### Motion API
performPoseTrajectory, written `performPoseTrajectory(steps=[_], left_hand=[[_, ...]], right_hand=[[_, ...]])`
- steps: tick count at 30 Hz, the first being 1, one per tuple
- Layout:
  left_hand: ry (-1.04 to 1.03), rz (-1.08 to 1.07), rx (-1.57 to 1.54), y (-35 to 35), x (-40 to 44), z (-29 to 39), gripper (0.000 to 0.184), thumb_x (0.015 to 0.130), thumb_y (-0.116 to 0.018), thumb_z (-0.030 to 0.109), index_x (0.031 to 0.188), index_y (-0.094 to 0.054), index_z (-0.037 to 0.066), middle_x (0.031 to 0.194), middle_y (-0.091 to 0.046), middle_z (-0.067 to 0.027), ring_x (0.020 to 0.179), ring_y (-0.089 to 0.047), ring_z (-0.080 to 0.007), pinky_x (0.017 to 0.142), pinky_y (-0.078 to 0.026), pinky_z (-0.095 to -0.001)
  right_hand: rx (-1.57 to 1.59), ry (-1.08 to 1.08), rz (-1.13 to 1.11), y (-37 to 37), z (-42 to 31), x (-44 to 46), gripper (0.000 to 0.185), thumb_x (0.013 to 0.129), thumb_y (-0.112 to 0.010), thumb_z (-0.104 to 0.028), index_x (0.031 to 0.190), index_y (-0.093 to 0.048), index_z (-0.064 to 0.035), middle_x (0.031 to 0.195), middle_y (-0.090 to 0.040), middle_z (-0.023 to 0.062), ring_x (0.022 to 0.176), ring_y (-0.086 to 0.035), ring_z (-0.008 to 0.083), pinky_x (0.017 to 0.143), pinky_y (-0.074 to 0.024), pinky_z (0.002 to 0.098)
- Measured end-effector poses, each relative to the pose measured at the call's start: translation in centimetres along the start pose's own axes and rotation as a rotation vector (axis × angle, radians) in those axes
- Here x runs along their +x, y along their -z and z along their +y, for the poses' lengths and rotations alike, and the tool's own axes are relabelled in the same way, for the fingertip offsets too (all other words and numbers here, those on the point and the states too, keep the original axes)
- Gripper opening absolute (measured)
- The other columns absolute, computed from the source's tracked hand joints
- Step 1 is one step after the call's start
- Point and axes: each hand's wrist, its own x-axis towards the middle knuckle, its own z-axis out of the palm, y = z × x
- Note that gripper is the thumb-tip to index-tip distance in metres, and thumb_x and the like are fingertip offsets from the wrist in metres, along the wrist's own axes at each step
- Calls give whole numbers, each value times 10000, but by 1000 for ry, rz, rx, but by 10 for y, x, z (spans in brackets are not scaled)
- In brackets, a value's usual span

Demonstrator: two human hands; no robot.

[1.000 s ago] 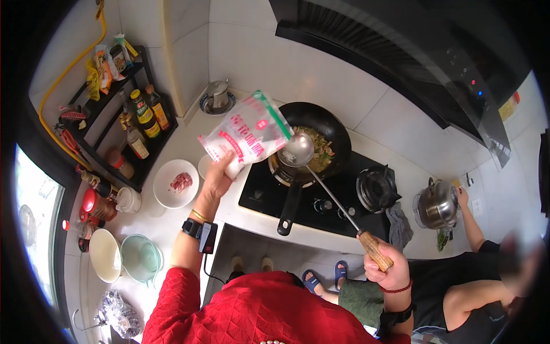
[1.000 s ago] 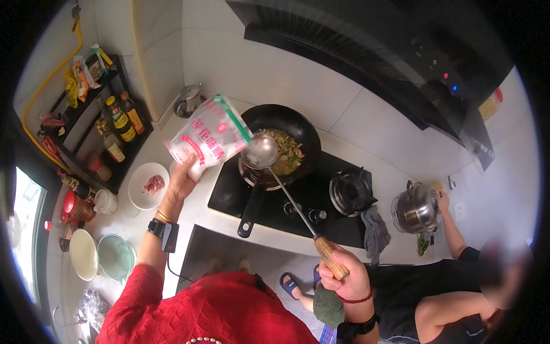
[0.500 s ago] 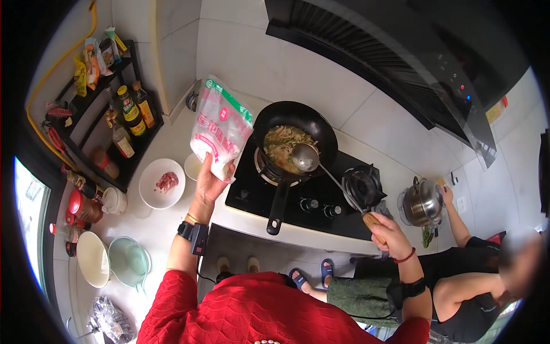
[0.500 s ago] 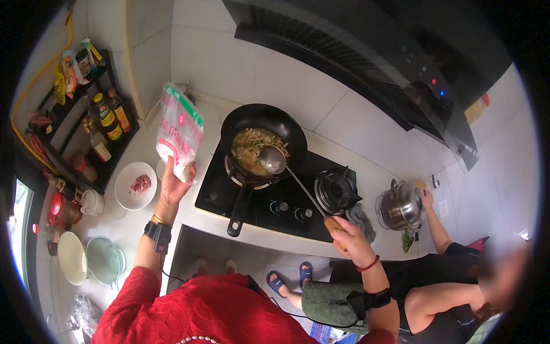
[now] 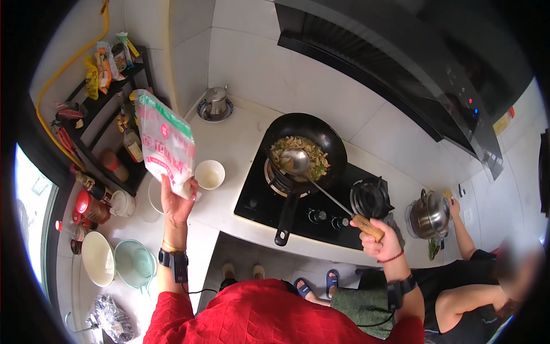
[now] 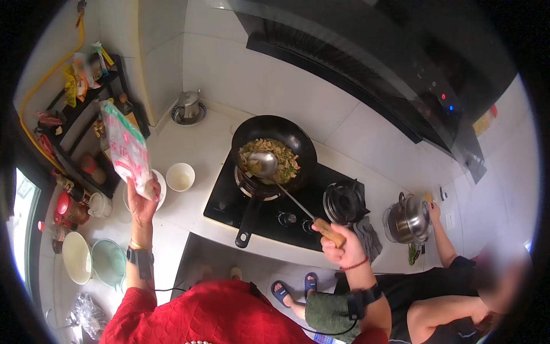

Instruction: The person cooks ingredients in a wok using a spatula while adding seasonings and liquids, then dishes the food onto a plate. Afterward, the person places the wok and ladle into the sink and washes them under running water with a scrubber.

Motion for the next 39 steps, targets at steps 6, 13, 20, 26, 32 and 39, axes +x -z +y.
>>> performPoseTrajectory(steps=[6,13,20,26,32,39], left_hand=[[49,22,-97,-1,-12,20,459,825,-569,390,1184,-471,122,1127,-531,-64,1000,-499,-240,783,-468,-368],[50,-120,-175,-22,2,23,586,810,-537,492,1191,-427,60,1087,-536,-67,961,-540,-192,779,-447,-337],[17,-31,156,-28,33,60,706,737,-397,708,1123,-491,123,912,-599,-62,783,-585,-204,552,-498,-312],[-346,201,600,-87,72,130,606,829,-343,627,1169,-433,133,911,-567,-60,747,-542,-180,525,-428,-296],[-658,341,734,-78,154,247,528,853,-455,512,1101,-457,46,889,-586,-97,705,-583,-231,492,-463,-348],[-769,604,719,-65,211,321,579,878,-371,524,1192,-412,39,1063,-567,-141,986,-562,-264,779,-480,-380]], right_hand=[[-209,239,158,-8,41,0,411,850,-430,-241,1220,-429,-62,580,-424,22,352,-288,75,346,-259,220],[-1649,942,791,29,32,48,460,794,-545,-185,1225,-417,-85,769,-599,203,671,-595,348,588,-454,412],[-1849,891,893,63,39,87,513,773,-567,-138,1257,-400,-118,921,-601,211,830,-568,412,693,-455,463],[-2057,828,718,46,35,78,459,865,-473,-293,1278,-393,-112,1224,-493,128,1029,-520,317,833,-424,373],[-1928,779,779,58,33,90,464,830,-508,-335,1253,-408,-171,1072,-572,153,897,-561,364,730,-443,428],[-2034,813,793,70,35,96,442,827,-509,-349,1225,-437,-172,1087,-559,167,897,-555,367,715,-441,438]])
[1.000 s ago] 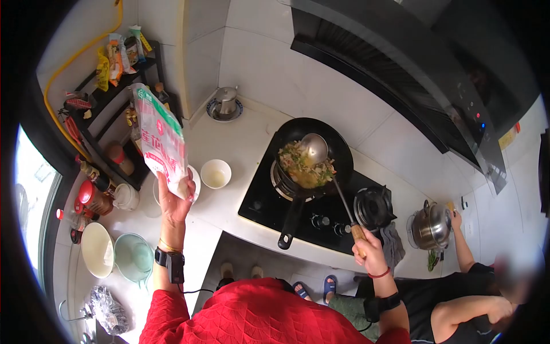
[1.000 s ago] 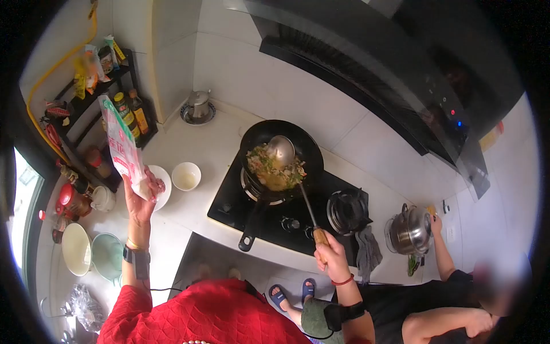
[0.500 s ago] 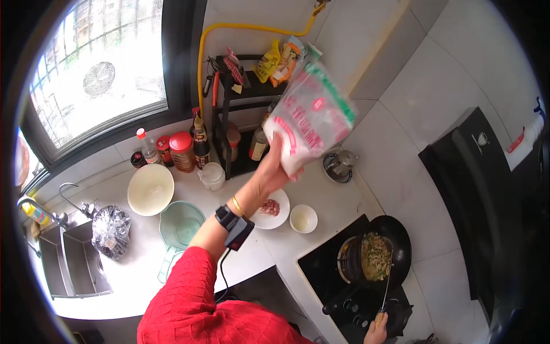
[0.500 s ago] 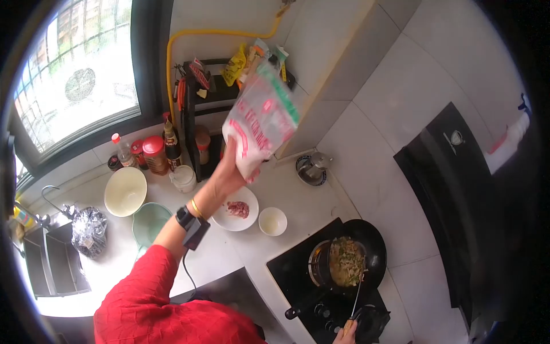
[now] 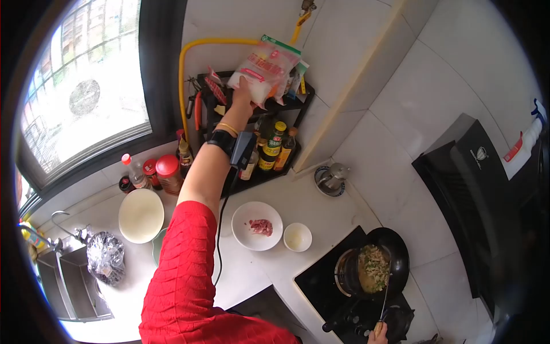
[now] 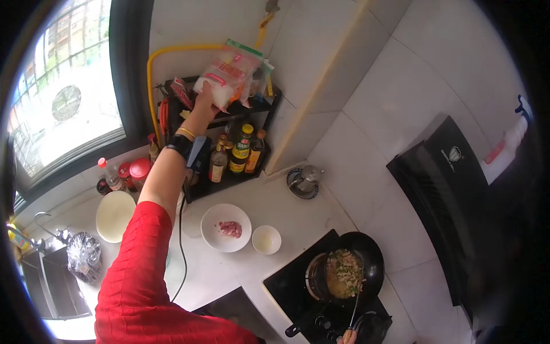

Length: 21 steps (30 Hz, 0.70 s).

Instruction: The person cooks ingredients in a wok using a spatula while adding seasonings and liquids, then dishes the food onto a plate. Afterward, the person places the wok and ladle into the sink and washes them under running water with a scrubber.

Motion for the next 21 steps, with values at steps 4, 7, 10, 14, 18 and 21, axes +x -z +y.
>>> performPoseTrajectory(steps=[4,7,10,14,18,21], left_hand=[[-532,352,1120,26,80,-11,668,831,-428,527,1115,-484,-75,1131,-518,-248,982,-556,-355,846,-429,-424],[-799,256,2140,38,93,-5,483,894,-342,387,831,-646,17,800,-642,-161,754,-611,-324,696,-430,-462],[-1299,341,2407,88,152,-2,324,863,-412,295,687,-639,144,575,-591,-60,521,-584,-230,469,-424,-422],[-1044,552,1685,58,104,-12,808,792,-508,538,1070,-263,-180,1032,-451,-310,849,-545,-387,795,-475,-437],[-1101,483,1921,49,92,-12,530,793,-532,427,968,-458,-67,884,-532,-248,791,-573,-372,692,-493,-404],[-1412,175,2289,98,121,16,287,784,-508,325,799,-585,48,767,-576,-158,699,-586,-327,587,-471,-409]], right_hand=[[1,-76,-18,5,-11,4,411,786,-567,-269,1152,-495,-97,1072,-558,189,871,-554,383,712,-439,423],[114,-285,22,-6,-16,8,420,678,-619,-106,1067,-469,-55,824,-593,219,766,-566,417,669,-453,476],[146,-286,-58,9,-40,11,421,716,-573,-158,1109,-444,-86,816,-584,240,779,-553,436,663,-438,491],[313,-381,-63,57,-55,-5,397,735,-623,-207,1088,-508,-65,857,-600,210,795,-580,384,676,-461,403],[295,-387,-131,136,-52,-37,388,741,-619,-153,1092,-524,-19,824,-608,162,744,-611,235,667,-459,316],[352,-599,-284,186,-75,-40,385,709,-604,-112,1072,-538,-2,765,-595,133,672,-566,188,645,-448,294]])
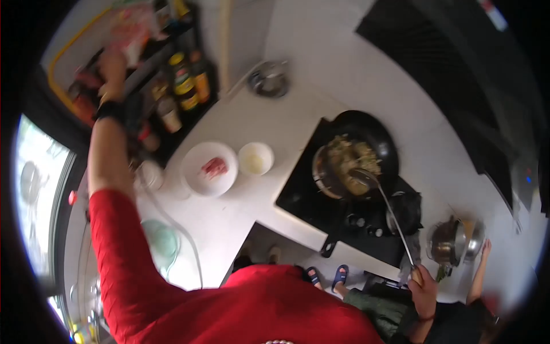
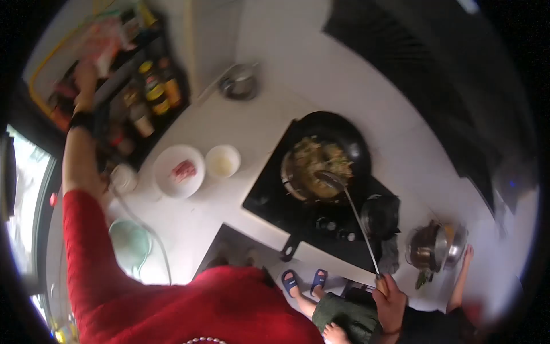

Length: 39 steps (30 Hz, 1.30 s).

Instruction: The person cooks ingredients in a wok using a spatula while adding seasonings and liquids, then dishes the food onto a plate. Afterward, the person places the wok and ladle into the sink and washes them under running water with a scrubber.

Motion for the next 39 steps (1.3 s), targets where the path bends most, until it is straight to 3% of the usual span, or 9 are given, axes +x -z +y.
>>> performPoseTrajectory(steps=[7,12,15,22,27,30,32,34,39], left_hand=[[443,342,-175,133,10,60,244,763,-494,232,894,-607,60,908,-556,-156,896,-500,-363,700,-438,-475],[117,259,-201,152,-3,54,297,782,-524,246,981,-586,34,922,-567,-154,860,-524,-352,712,-439,-454],[236,393,-878,174,-25,60,357,814,-531,205,1133,-538,45,880,-617,-142,800,-586,-272,737,-436,-378],[483,-289,-1567,293,-162,105,164,883,-523,161,933,-622,40,711,-561,2,603,-472,-33,535,-371,-172],[437,-749,-1873,335,-262,158,153,801,-516,29,923,-607,16,839,-633,-99,756,-611,-195,659,-490,-305],[10,-771,-1639,382,-279,156,136,805,-555,116,908,-607,44,840,-610,-144,758,-602,-276,679,-473,-348],[-106,-973,-1619,398,-294,151,171,809,-570,130,944,-599,28,908,-606,-132,778,-600,-269,691,-479,-341],[-156,-991,-1587,405,-306,143,170,804,-569,124,941,-602,30,899,-610,-133,784,-596,-282,696,-481,-343],[-75,-1113,-1585,418,-324,145,141,784,-565,63,906,-609,7,869,-605,-149,775,-597,-281,697,-482,-338]], right_hand=[[36,228,225,-76,55,79,379,744,-606,-126,1106,-540,-35,688,-556,93,569,-522,170,561,-439,294],[358,-22,164,-104,56,108,404,804,-589,-144,1191,-491,-83,606,-496,-21,431,-404,41,373,-312,201],[668,-100,-26,-107,44,83,302,812,-567,-122,1105,-508,-74,562,-450,-29,398,-396,48,343,-313,203],[816,-79,-4,-94,30,100,336,798,-564,-125,1125,-529,-54,579,-471,-9,385,-389,53,340,-279,190],[692,20,-22,-123,25,151,389,795,-572,-90,1178,-504,-75,661,-460,-50,461,-361,21,380,-282,172],[423,161,-44,-102,26,136,442,771,-568,-42,1203,-477,-46,852,-573,2,573,-471,70,483,-389,204],[26,596,159,-74,53,131,465,743,-551,-18,1203,-486,-50,920,-611,81,728,-584,191,664,-466,286],[-287,506,170,-24,20,89,445,726,-546,-13,1169,-514,-43,994,-607,144,897,-586,266,817,-432,326],[-135,367,148,41,30,46,399,701,-609,-51,1095,-555,-19,881,-626,134,768,-606,212,700,-464,309]])
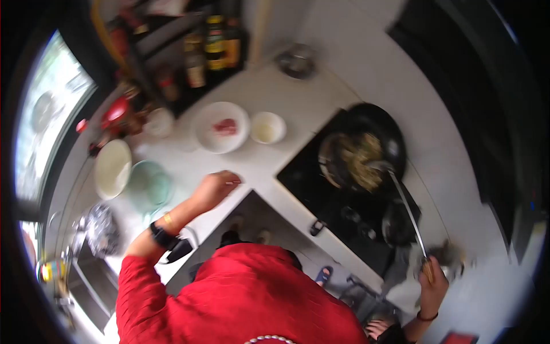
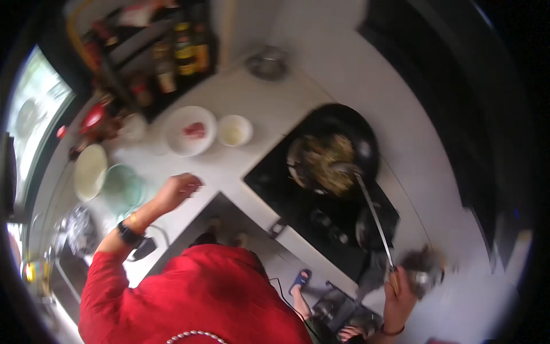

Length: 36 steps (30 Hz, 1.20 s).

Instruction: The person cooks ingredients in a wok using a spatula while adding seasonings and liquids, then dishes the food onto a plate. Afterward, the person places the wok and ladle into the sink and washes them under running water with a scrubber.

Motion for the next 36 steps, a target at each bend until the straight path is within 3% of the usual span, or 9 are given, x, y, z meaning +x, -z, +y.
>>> performPoseTrajectory(steps=[3,11,16,19,22,25,26,33,36], left_hand=[[59,-4,-156,-10,2,-2,137,808,-534,33,924,-595,-6,785,-589,-100,683,-592,-159,590,-484,-287],[-19,-95,-39,-34,-4,38,148,817,-535,74,928,-601,1,761,-600,-100,606,-590,-158,581,-474,-272],[81,-163,-81,-56,-24,33,163,822,-527,77,955,-593,10,758,-601,-71,621,-586,-147,591,-483,-258],[92,-164,-113,-64,-27,48,159,822,-522,72,949,-592,8,752,-597,-74,630,-585,-142,584,-481,-256],[98,-146,-76,-64,-30,58,158,823,-518,65,951,-592,10,749,-592,-72,639,-584,-137,584,-481,-252],[148,-132,-83,-66,-38,50,159,822,-518,63,953,-594,13,745,-590,-70,641,-582,-135,588,-483,-251],[154,-138,-91,-70,-42,50,157,829,-513,66,951,-593,7,735,-589,-64,638,-575,-122,585,-478,-248],[270,-101,-150,-83,-70,48,165,845,-501,77,955,-591,-9,708,-578,-47,638,-556,-99,587,-470,-244],[270,-58,-145,-89,-81,44,156,833,-511,80,943,-592,6,726,-590,-70,642,-579,-122,583,-481,-253]], right_hand=[[-53,-13,-71,1,3,-6,395,692,-624,-73,1082,-572,-40,852,-617,174,770,-613,263,694,-460,301],[156,-46,127,-41,48,8,393,694,-627,-73,1078,-564,-20,851,-630,149,738,-616,194,691,-460,281],[622,-285,-285,-34,51,1,397,746,-621,-98,1132,-551,-43,681,-543,-23,486,-407,19,420,-318,182],[738,-247,-320,-80,48,21,392,783,-576,-59,1169,-517,-32,638,-485,-16,450,-365,13,381,-263,157],[636,-195,-154,-96,60,33,377,786,-576,-90,1156,-528,-32,668,-536,3,488,-435,38,422,-348,184],[332,96,199,-113,77,53,370,743,-620,-112,1106,-565,-64,716,-616,139,614,-602,242,565,-456,295],[266,68,206,-115,73,60,380,732,-630,-123,1099,-555,-57,840,-606,210,784,-598,359,680,-472,364],[135,248,267,-167,86,55,405,738,-621,-133,1129,-522,-93,914,-595,185,822,-581,355,705,-471,404],[-39,204,234,-190,71,53,545,756,-599,-158,1253,-378,-121,890,-539,173,734,-566,371,629,-468,436]])
